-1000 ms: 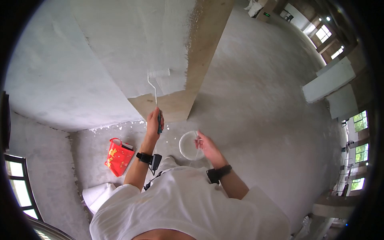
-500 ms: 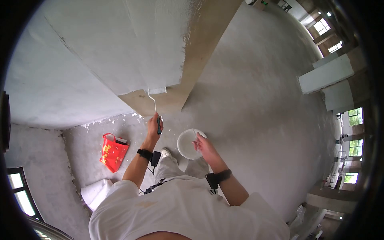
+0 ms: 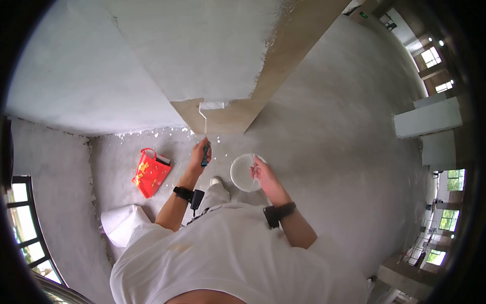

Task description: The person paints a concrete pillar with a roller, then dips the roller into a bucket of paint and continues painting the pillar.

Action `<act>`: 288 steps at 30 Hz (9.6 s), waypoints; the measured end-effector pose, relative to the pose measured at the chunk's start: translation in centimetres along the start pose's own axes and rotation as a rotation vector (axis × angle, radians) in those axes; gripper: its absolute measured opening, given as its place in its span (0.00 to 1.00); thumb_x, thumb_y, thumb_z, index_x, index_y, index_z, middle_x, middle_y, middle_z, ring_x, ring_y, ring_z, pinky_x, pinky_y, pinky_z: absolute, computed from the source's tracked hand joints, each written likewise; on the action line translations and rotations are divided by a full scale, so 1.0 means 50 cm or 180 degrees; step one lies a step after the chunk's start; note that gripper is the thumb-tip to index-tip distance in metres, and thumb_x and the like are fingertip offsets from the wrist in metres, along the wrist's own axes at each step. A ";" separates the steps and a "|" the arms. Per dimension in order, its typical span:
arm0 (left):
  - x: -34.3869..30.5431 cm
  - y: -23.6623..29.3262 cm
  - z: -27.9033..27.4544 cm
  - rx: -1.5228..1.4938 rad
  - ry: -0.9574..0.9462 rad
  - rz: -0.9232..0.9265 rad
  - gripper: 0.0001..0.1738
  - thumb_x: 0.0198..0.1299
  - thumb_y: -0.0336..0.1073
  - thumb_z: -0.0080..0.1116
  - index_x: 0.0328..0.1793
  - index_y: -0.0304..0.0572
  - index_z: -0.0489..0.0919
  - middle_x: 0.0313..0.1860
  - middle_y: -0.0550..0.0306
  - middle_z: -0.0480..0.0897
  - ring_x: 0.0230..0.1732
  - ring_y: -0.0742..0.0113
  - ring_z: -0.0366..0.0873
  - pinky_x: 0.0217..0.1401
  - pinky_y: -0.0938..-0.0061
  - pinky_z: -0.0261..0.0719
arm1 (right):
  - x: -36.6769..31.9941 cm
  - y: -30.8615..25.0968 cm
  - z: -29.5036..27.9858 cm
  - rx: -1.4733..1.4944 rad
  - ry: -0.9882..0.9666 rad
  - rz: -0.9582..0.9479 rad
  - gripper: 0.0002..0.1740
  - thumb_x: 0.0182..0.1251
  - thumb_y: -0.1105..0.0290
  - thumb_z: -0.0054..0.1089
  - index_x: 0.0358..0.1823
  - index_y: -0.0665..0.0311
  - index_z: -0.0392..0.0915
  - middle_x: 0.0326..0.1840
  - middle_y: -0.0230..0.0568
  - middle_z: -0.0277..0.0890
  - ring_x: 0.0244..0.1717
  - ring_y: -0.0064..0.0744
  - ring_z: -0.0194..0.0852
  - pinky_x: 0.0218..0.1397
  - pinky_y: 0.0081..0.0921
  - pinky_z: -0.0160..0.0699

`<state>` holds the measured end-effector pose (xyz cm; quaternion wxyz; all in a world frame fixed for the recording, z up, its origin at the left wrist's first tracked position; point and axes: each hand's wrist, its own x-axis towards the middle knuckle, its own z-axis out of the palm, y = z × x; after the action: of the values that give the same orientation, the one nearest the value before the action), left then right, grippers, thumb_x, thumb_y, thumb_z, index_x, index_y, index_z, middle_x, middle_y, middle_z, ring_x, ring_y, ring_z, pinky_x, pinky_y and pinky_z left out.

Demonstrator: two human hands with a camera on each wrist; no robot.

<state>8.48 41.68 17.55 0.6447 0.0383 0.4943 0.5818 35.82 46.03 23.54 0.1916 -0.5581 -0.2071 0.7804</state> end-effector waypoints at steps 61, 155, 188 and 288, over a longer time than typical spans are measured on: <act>0.599 -0.582 -0.606 0.4426 -0.0522 -0.0572 0.15 0.62 0.28 0.51 0.53 0.31 0.65 0.22 0.47 0.80 0.18 0.58 0.82 0.20 0.65 0.81 | 1.100 0.611 -0.051 -0.0078 -0.0857 -0.0038 0.21 0.70 0.44 0.59 0.39 0.55 0.74 0.34 0.31 0.76 0.40 0.25 0.76 0.44 0.22 0.74; 0.311 -0.486 -0.463 0.0288 0.0243 0.0735 0.14 0.67 0.27 0.52 0.57 0.37 0.68 0.39 0.53 0.77 0.29 0.75 0.73 0.23 0.83 0.67 | 1.206 0.695 -0.122 -0.0146 -0.0754 -0.0036 0.21 0.67 0.50 0.64 0.39 0.60 0.70 0.35 0.41 0.76 0.39 0.35 0.80 0.45 0.29 0.81; 0.190 -0.073 -0.278 0.0171 -0.0562 0.2638 0.17 0.76 0.39 0.46 0.59 0.31 0.72 0.27 0.62 0.71 0.17 0.83 0.59 0.12 0.87 0.53 | 1.193 0.727 -0.161 -0.0642 -0.0913 -0.0310 0.20 0.68 0.49 0.62 0.45 0.58 0.75 0.41 0.38 0.81 0.45 0.32 0.80 0.47 0.30 0.75; 0.304 -0.147 -0.418 0.0024 -0.0608 0.2505 0.15 0.75 0.44 0.47 0.47 0.38 0.74 0.22 0.65 0.70 0.13 0.82 0.58 0.10 0.85 0.50 | 1.190 0.698 -0.142 -0.0073 -0.1697 -0.0150 0.17 0.76 0.51 0.51 0.40 0.57 0.73 0.51 0.51 0.82 0.55 0.38 0.78 0.64 0.37 0.75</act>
<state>-3.02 40.31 -6.67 0.4156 0.2809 0.3820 0.7762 22.13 49.02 -44.39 0.1421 -0.3300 -0.2720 0.8927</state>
